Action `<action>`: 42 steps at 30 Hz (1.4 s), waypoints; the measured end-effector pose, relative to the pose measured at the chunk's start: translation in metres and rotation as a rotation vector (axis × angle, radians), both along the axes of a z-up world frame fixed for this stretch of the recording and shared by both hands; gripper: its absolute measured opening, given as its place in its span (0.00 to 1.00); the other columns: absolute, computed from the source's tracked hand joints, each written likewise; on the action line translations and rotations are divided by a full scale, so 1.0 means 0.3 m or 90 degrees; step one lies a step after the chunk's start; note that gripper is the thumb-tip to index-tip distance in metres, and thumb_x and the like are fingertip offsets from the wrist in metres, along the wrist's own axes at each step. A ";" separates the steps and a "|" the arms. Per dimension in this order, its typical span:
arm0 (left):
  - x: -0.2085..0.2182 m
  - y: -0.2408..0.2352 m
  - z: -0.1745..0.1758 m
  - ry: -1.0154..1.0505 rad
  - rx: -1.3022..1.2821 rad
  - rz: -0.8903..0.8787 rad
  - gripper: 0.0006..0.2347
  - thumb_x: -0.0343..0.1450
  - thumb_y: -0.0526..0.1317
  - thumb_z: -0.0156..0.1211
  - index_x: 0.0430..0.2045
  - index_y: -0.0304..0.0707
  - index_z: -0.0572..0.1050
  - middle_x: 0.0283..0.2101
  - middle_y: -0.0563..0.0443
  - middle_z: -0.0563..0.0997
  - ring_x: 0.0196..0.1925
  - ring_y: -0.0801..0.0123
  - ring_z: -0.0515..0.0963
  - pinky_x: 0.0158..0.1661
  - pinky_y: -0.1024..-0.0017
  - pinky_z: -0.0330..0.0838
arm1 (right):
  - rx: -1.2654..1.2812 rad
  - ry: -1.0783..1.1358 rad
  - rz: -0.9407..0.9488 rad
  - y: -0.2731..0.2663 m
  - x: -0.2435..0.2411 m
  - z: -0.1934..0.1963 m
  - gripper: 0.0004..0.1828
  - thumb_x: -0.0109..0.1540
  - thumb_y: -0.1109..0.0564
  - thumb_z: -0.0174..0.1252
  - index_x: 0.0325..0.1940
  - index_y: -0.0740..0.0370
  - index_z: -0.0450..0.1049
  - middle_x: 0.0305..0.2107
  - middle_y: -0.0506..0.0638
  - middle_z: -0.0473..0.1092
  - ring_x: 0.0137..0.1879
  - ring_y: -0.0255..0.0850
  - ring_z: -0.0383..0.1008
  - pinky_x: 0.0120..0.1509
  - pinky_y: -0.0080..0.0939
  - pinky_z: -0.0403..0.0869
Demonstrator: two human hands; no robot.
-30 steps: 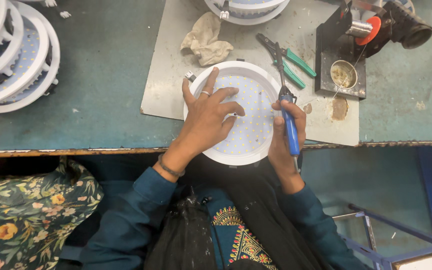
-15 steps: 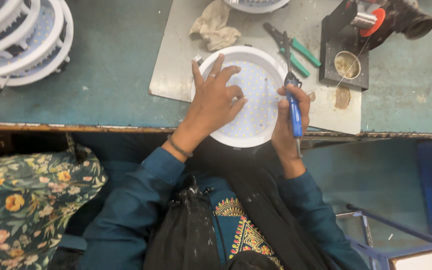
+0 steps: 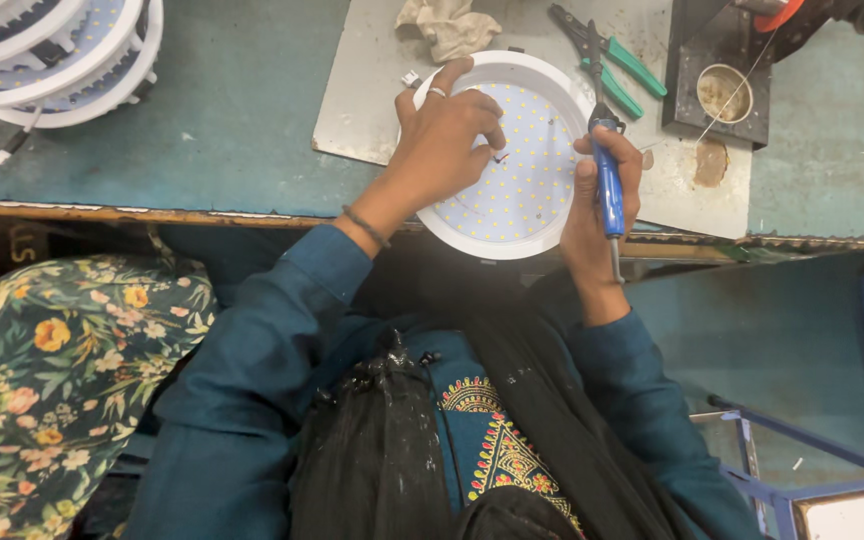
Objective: The person uses a soldering iron to attach wires to the center of circular LED light panels. They handle multiple panels, moving finished ones aside and picking up new ones from a stack to continue the process.
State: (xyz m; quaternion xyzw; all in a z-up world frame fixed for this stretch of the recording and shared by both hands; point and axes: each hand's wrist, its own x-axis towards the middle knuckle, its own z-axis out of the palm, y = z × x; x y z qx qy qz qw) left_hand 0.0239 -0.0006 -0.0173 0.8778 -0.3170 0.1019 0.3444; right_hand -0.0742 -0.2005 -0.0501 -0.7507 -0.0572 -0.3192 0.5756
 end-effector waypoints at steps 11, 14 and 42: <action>-0.040 -0.025 0.048 -0.069 0.033 0.034 0.04 0.59 0.37 0.68 0.17 0.56 0.84 0.48 0.59 0.79 0.71 0.49 0.59 0.58 0.30 0.46 | -0.005 0.005 -0.039 0.004 0.002 0.002 0.18 0.74 0.53 0.56 0.66 0.62 0.67 0.51 0.54 0.72 0.59 0.39 0.72 0.68 0.41 0.71; -0.053 0.000 0.044 -0.060 0.023 -0.007 0.03 0.59 0.39 0.68 0.18 0.55 0.84 0.48 0.59 0.79 0.71 0.46 0.58 0.59 0.28 0.43 | 0.007 0.040 -0.020 0.004 -0.026 0.011 0.18 0.74 0.54 0.54 0.66 0.62 0.66 0.52 0.54 0.73 0.61 0.40 0.72 0.68 0.40 0.71; -0.059 0.002 0.112 0.012 0.061 0.001 0.01 0.62 0.40 0.70 0.20 0.49 0.83 0.52 0.54 0.78 0.73 0.46 0.59 0.58 0.35 0.49 | -0.001 0.083 -0.032 0.004 -0.042 0.013 0.22 0.75 0.45 0.55 0.66 0.60 0.64 0.52 0.55 0.70 0.61 0.40 0.72 0.72 0.41 0.68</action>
